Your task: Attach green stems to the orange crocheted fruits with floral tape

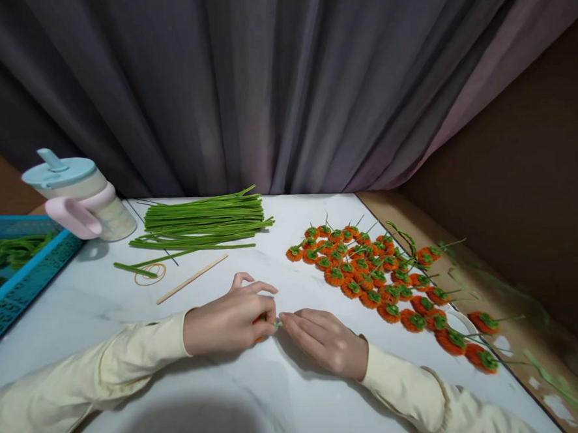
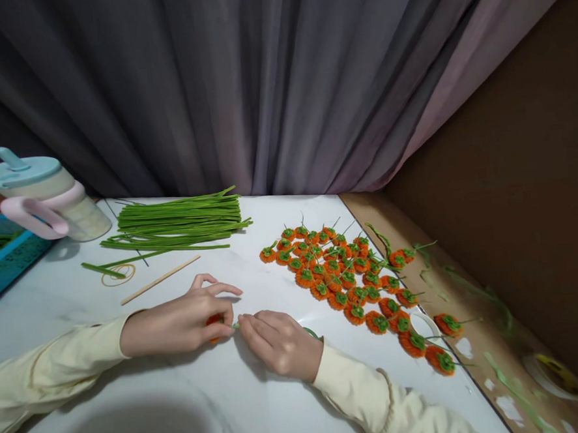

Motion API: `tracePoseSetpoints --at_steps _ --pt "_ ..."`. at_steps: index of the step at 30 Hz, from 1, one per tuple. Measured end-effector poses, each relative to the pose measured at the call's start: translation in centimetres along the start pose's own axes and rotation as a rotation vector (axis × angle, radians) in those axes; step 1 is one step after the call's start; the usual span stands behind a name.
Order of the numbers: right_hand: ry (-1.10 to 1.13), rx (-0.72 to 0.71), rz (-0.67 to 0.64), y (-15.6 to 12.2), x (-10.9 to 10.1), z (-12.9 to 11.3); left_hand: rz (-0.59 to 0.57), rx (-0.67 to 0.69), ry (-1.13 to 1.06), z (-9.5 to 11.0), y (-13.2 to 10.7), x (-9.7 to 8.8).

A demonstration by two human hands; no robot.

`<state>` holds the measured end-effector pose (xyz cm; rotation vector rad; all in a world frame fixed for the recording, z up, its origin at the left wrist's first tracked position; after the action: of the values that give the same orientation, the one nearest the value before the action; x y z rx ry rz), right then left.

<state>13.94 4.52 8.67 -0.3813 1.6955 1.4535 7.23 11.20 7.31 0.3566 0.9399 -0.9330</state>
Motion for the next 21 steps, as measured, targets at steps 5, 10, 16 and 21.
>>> tracePoseSetpoints --at_steps 5,10,16,21 --pt "0.090 0.117 -0.016 -0.1 0.8 1.0 0.209 0.147 0.285 2.2 -1.0 -1.1" --pt "0.169 0.148 -0.012 0.0 0.9 1.4 0.272 0.386 0.461 4.0 -1.5 -0.3" --pt "0.110 0.075 -0.028 0.0 0.9 0.8 0.240 0.337 0.247 3.3 -0.9 -0.8" --pt "0.019 0.012 -0.024 0.1 0.4 0.3 0.155 0.198 -0.121 1.4 0.2 -0.9"
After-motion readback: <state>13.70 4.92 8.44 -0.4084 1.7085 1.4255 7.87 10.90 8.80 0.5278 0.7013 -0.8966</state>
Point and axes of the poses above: each hand's wrist, its own y-axis towards the middle knuckle, its own x-axis out of the palm, z = x × y, the point moved 9 cm from there along y, towards the middle knuckle
